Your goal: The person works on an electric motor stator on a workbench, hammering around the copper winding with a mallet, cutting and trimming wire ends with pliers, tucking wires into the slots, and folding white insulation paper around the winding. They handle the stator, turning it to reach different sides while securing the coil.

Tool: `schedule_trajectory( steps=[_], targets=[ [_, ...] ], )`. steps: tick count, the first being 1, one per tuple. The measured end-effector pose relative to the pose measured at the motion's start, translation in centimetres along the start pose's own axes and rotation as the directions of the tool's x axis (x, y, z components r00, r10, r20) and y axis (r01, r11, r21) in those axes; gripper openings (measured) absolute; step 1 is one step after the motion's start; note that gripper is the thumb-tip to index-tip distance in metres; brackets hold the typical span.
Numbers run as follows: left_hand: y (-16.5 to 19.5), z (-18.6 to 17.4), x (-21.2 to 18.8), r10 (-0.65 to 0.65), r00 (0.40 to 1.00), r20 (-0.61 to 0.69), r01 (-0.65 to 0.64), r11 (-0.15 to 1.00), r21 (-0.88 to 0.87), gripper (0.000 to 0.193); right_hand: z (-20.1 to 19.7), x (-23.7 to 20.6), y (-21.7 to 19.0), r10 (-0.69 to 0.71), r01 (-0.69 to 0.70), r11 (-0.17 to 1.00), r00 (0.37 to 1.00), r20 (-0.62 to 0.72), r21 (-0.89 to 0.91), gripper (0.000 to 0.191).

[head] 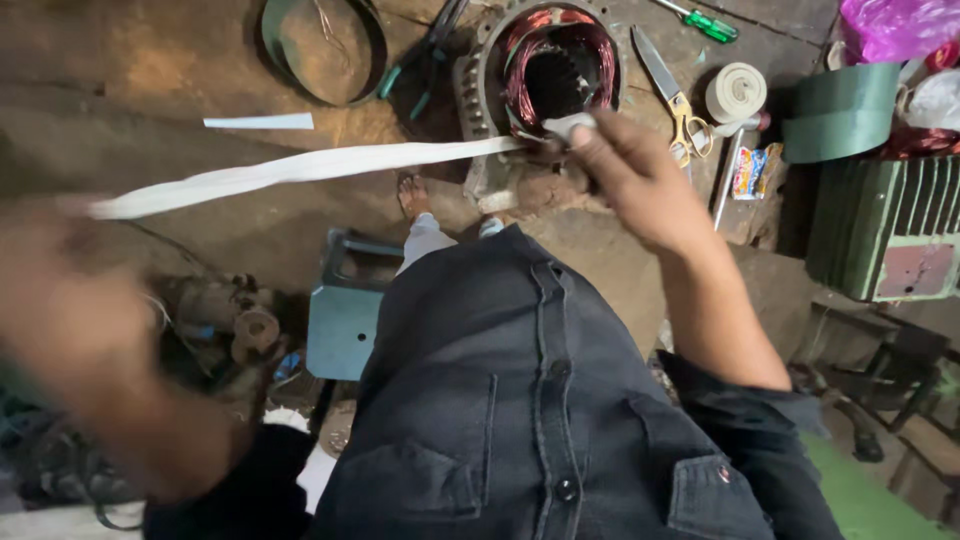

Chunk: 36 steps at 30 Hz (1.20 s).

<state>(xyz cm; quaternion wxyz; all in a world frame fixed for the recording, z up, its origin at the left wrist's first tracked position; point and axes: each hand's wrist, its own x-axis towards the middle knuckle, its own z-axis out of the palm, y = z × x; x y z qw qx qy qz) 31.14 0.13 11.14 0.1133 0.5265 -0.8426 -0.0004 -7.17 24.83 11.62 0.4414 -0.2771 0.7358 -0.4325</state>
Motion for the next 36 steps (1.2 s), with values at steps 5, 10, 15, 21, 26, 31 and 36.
schedule_trajectory(
  steps=[5, 10, 15, 21, 26, 31, 36],
  targets=[
    [12.1, 8.5, -0.2, 0.296, 0.92, 0.256, -0.078, 0.78, -0.62, 0.041, -1.7, -1.3, -2.0, -0.582, 0.505, 0.659, 0.812, 0.048, -0.558, 0.018],
    [21.1, 11.1, -1.3, 0.524, 0.85, 0.056, -0.266, 0.519, -0.813, 0.027, -0.3, 0.7, -2.1, -0.501, 0.494, 0.737, 0.858, 0.118, -0.461, 0.01],
    [21.5, 7.6, -1.9, 0.443, 0.881, 0.169, -0.055, 0.451, -0.891, 0.018, -0.1, 0.9, -2.0, -0.415, 0.424, 0.882, 0.906, 0.084, -0.206, 0.016],
    [22.1, 1.3, -0.1, 0.662, 0.749, 0.033, -0.318, 0.403, -0.858, 0.018, -1.1, 1.6, -2.0, -0.427, 0.478, 0.72, 0.877, 0.222, -0.503, 0.015],
    [24.4, 0.9, 3.3, 0.749, 0.626, -0.219, -0.608, 0.292, -0.739, 0.014, -2.9, 2.7, -2.4, -0.454, 0.656, 0.565, 0.754, 0.475, -0.5, 0.013],
    [25.0, 3.4, 4.0, 0.752, 0.629, -0.195, -0.493, 0.192, -0.849, 0.018, -3.9, 3.4, -2.8, -0.505, 0.737, 0.542, 0.67, 0.544, -0.404, 0.027],
    [24.8, 6.0, 4.4, 0.717, 0.684, -0.134, -0.349, 0.16, -0.923, 0.024, -3.6, 1.9, -2.8, -0.496, 0.687, 0.331, 0.71, 0.5, -0.647, 0.024]
  ],
)
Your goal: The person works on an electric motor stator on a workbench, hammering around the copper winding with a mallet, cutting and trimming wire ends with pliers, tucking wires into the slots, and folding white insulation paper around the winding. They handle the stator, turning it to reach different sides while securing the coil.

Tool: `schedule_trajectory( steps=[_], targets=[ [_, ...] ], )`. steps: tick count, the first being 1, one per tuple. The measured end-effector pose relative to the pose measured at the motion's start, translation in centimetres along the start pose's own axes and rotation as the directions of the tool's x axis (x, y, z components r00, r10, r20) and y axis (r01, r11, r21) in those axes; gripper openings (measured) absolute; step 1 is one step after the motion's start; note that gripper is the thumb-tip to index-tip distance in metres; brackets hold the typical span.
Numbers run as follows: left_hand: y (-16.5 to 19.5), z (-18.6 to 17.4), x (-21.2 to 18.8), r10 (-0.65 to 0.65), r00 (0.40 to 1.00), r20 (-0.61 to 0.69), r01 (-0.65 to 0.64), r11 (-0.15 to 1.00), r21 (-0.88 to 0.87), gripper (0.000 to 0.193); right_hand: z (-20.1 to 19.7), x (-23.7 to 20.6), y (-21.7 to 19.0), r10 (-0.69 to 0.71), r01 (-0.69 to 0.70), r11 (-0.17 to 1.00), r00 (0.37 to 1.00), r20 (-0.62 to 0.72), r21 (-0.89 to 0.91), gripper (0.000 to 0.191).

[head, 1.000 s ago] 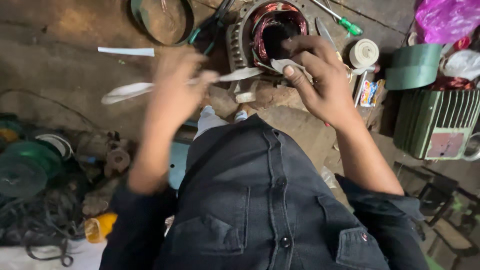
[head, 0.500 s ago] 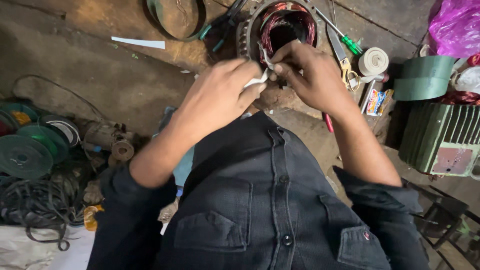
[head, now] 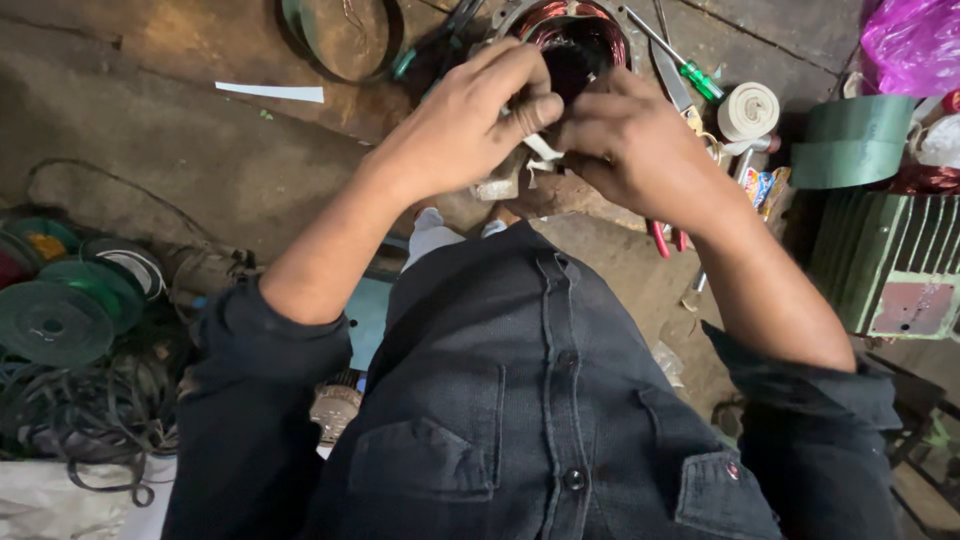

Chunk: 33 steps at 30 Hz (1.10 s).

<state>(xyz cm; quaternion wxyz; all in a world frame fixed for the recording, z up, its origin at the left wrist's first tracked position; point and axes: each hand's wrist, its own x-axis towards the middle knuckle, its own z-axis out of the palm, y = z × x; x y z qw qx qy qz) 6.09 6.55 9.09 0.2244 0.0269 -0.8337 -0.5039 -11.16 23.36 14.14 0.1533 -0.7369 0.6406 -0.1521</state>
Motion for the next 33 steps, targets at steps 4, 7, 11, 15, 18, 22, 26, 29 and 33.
schedule_trajectory(
  steps=[4, 7, 11, 15, 18, 22, 26, 29, 33],
  targets=[
    [-1.2, 0.2, -0.2, -0.189, 0.969, 0.162, 0.209, 0.971, -0.119, 0.016, -0.4, -0.8, -1.3, -0.136, 0.093, 0.926, 0.986, -0.094, -0.365, 0.028],
    [-1.4, 0.4, -0.1, -0.154, 0.971, 0.185, 0.183, 0.972, -0.147, 0.017, -0.2, -0.7, -1.7, -0.3, 0.181, 0.835, 0.941, -0.155, -0.52, 0.02],
    [-0.8, 0.2, 0.4, -0.176, 0.97, 0.168, 0.206, 0.961, -0.183, 0.027, 0.8, -0.5, -1.6, -0.317, 0.129, 0.843, 0.903, -0.289, -0.523, 0.023],
    [0.3, -0.1, 0.1, -0.255, 0.965, 0.066, 0.261, 0.96, -0.102, 0.029, 2.3, -2.0, -1.2, -0.077, 0.024, 0.992, 0.898, -0.434, -0.125, 0.029],
    [1.1, 0.3, -0.6, 0.024, 0.999, -0.046, -0.013, 0.975, 0.222, 0.033, 4.8, -4.0, -0.8, 0.372, 0.038, 0.724, 0.82, -0.436, 0.689, 0.023],
    [1.2, 0.4, -0.6, 0.118, 0.991, -0.063, -0.078, 0.889, 0.452, 0.034, 7.4, -7.2, 1.0, 0.367, -0.237, 0.881, 0.889, -0.273, 0.409, 0.024],
    [1.3, -0.2, -0.6, 0.066, 0.997, 0.025, -0.065, 0.722, 0.689, 0.027, 6.7, -8.3, 1.9, 0.085, -0.11, 0.992, 0.942, -0.323, -0.06, 0.032],
    [2.3, -0.1, -1.2, 0.043, 0.992, 0.122, -0.125, 0.563, 0.817, 0.02, 4.4, -8.0, -0.1, 0.056, -0.047, 0.998, 0.939, -0.338, 0.034, 0.021],
    [3.1, 0.2, -0.9, -0.036, 0.972, 0.233, -0.182, 0.514, 0.838, 0.029, 2.5, -5.4, -1.8, -0.084, 0.217, 0.909, 0.932, -0.352, 0.357, 0.006]
  ],
)
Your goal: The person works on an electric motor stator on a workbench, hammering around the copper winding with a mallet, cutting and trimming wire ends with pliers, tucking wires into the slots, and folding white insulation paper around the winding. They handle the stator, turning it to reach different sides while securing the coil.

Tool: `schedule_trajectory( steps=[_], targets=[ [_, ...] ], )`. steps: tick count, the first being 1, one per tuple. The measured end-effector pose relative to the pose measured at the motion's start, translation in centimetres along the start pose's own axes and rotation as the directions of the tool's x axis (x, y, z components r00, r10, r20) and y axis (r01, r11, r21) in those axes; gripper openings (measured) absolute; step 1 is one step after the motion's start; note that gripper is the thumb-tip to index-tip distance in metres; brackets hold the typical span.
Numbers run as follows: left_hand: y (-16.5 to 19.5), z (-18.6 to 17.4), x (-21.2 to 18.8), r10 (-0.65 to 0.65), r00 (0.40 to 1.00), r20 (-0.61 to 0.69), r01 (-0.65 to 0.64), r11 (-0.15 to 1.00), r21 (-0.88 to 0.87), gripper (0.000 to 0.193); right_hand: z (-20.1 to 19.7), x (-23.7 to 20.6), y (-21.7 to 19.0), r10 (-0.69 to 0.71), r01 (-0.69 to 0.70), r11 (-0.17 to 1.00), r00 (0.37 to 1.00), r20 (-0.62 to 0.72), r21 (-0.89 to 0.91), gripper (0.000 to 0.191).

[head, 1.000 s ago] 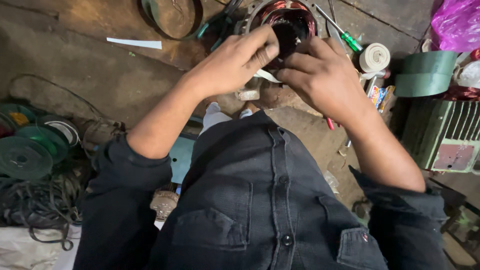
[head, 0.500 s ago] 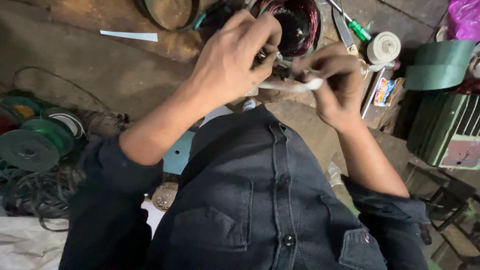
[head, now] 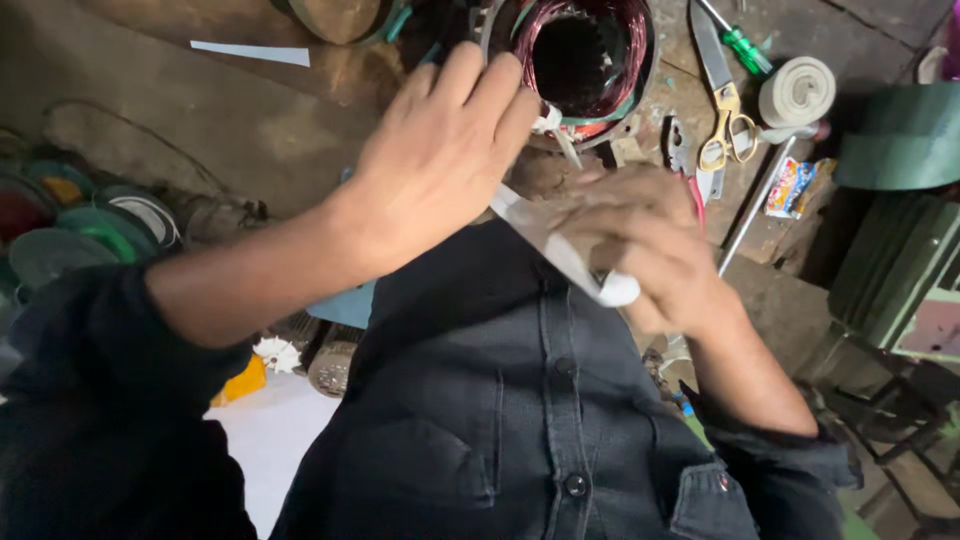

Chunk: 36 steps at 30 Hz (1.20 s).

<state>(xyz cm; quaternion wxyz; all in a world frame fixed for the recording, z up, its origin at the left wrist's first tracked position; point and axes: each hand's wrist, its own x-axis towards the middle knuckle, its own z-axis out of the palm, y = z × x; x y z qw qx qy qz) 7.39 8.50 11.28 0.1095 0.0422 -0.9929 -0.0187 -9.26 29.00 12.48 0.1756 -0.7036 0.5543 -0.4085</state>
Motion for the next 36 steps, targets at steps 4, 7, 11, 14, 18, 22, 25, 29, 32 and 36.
schedule_trajectory(
  steps=[4, 7, 11, 14, 18, 22, 25, 29, 32, 36],
  targets=[
    [-1.0, 1.3, 2.3, -0.009, 0.994, -0.11, -0.027, 0.949, -0.314, 0.03, 2.0, 1.5, 1.7, -0.088, 0.055, 0.927, 0.993, 0.074, 0.37, 0.013],
    [-2.8, 3.3, 3.8, 0.084, 0.949, -0.304, -0.182, 0.933, -0.312, 0.026, 3.0, 0.5, 4.1, -0.222, 0.199, 0.964, 0.967, 0.124, 0.176, 0.027],
    [-6.3, 6.4, 4.2, 0.393, 0.82, -0.416, -0.463, 0.882, -0.081, 0.013, 1.7, -1.6, 7.8, -0.212, 0.296, 0.936, 0.905, 0.369, -0.189, 0.02],
    [-7.4, 8.0, 3.9, 0.423, 0.792, -0.439, -0.503, 0.861, -0.078, 0.013, 0.9, -1.6, 9.3, -0.217, 0.363, 0.898, 0.857, 0.468, -0.249, 0.019],
    [-7.0, 8.1, 3.2, 0.343, 0.813, -0.471, -0.424, 0.902, -0.075, 0.018, 0.1, -1.8, 7.7, -0.079, 0.146, 0.973, 0.939, 0.335, -0.179, 0.02],
    [-4.5, 6.9, 1.9, 0.119, 0.926, -0.359, -0.212, 0.95, -0.229, 0.033, -1.5, -6.6, 5.7, 0.155, -0.145, 0.984, 0.984, 0.092, -0.105, 0.02],
    [-2.4, 5.9, 0.9, -0.04, 0.96, -0.276, -0.044, 0.955, -0.293, 0.043, -1.4, -13.4, 6.8, 0.529, -0.622, 0.736, 0.775, -0.345, -0.269, 0.035],
    [-0.4, 5.4, 0.5, -0.097, 0.942, -0.321, -0.025, 0.934, -0.357, 0.036, -0.2, -21.8, 12.1, 0.605, -0.79, 0.265, 0.583, -0.542, -0.553, 0.039],
    [0.5, 5.4, 0.7, -0.142, 0.944, -0.297, 0.022, 0.928, -0.371, 0.032, 0.0, -25.8, 14.8, 0.66, -0.86, 0.19, 0.468, -0.587, -0.473, 0.043],
    [1.0, 5.4, 0.3, -0.3, 0.922, -0.244, 0.157, 0.867, -0.472, 0.033, -0.8, -27.9, 15.7, 0.688, -0.819, 0.227, 0.518, -0.508, -0.527, 0.052]
  ],
)
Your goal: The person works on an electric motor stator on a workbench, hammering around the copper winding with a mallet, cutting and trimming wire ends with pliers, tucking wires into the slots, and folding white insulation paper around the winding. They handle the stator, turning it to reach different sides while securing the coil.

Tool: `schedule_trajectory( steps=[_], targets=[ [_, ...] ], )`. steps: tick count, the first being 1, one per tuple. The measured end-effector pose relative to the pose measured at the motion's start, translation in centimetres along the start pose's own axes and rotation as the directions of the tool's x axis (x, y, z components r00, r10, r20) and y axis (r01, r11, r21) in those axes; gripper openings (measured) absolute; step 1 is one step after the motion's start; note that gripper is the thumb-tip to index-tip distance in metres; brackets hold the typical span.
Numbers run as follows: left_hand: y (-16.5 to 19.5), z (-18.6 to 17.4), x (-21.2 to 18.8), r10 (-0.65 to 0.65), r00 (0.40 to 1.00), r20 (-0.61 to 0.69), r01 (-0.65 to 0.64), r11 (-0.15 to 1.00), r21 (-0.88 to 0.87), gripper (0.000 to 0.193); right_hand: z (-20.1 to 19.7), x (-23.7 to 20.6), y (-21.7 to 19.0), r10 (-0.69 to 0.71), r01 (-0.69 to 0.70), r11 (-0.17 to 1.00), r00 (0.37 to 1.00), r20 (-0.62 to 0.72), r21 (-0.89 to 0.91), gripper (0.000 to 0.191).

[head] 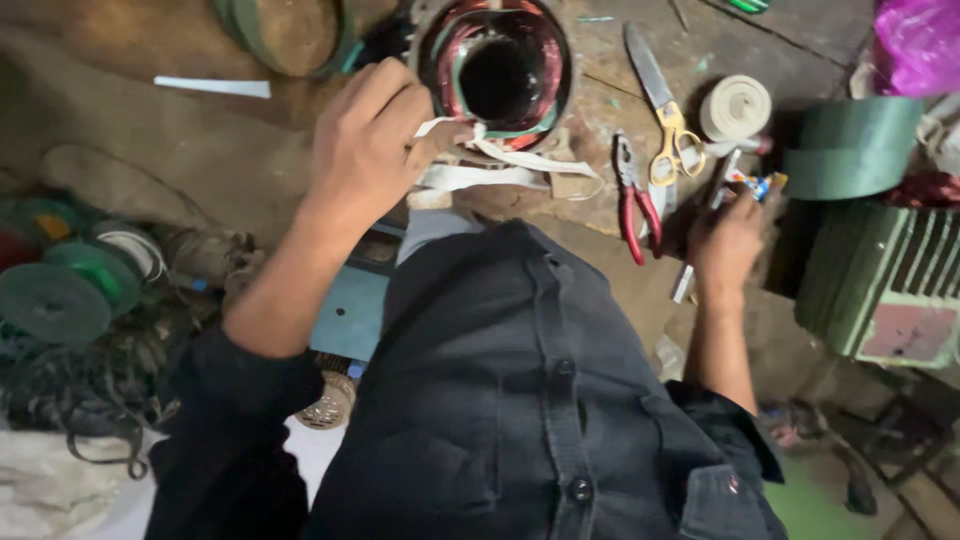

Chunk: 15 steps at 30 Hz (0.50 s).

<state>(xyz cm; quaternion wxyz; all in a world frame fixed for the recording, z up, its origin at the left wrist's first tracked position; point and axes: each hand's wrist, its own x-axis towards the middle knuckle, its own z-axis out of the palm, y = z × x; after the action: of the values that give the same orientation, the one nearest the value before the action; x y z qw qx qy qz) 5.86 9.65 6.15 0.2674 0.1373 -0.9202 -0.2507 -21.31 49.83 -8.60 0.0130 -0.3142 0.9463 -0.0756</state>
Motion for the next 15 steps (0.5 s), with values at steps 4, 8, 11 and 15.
schedule_trajectory(
  steps=[4, 8, 11, 15],
  targets=[
    [0.0, 0.1, -0.7, -0.063, 0.998, 0.009, 0.063, 0.998, -0.029, 0.03, -4.1, -0.4, 1.0, 0.021, -0.021, 0.997, 1.0, -0.003, 0.071, 0.051],
    [-0.5, -0.3, -0.7, -0.075, 0.997, 0.02, 0.076, 0.992, -0.101, 0.036, -13.4, -0.1, -2.7, -0.087, 0.085, 0.991, 0.996, 0.02, 0.103, 0.033],
    [-1.1, -0.9, 0.0, -0.092, 0.993, 0.069, 0.104, 0.975, -0.196, 0.04, -20.3, -0.7, -7.3, 0.246, -0.315, 0.627, 0.948, 0.203, 0.713, 0.036],
    [-2.2, -1.3, 1.5, -0.059, 0.997, 0.053, 0.071, 0.956, -0.284, 0.038, -22.3, 0.4, -15.3, 0.175, -0.256, 0.524, 0.966, 0.191, 0.813, 0.041]
  ],
)
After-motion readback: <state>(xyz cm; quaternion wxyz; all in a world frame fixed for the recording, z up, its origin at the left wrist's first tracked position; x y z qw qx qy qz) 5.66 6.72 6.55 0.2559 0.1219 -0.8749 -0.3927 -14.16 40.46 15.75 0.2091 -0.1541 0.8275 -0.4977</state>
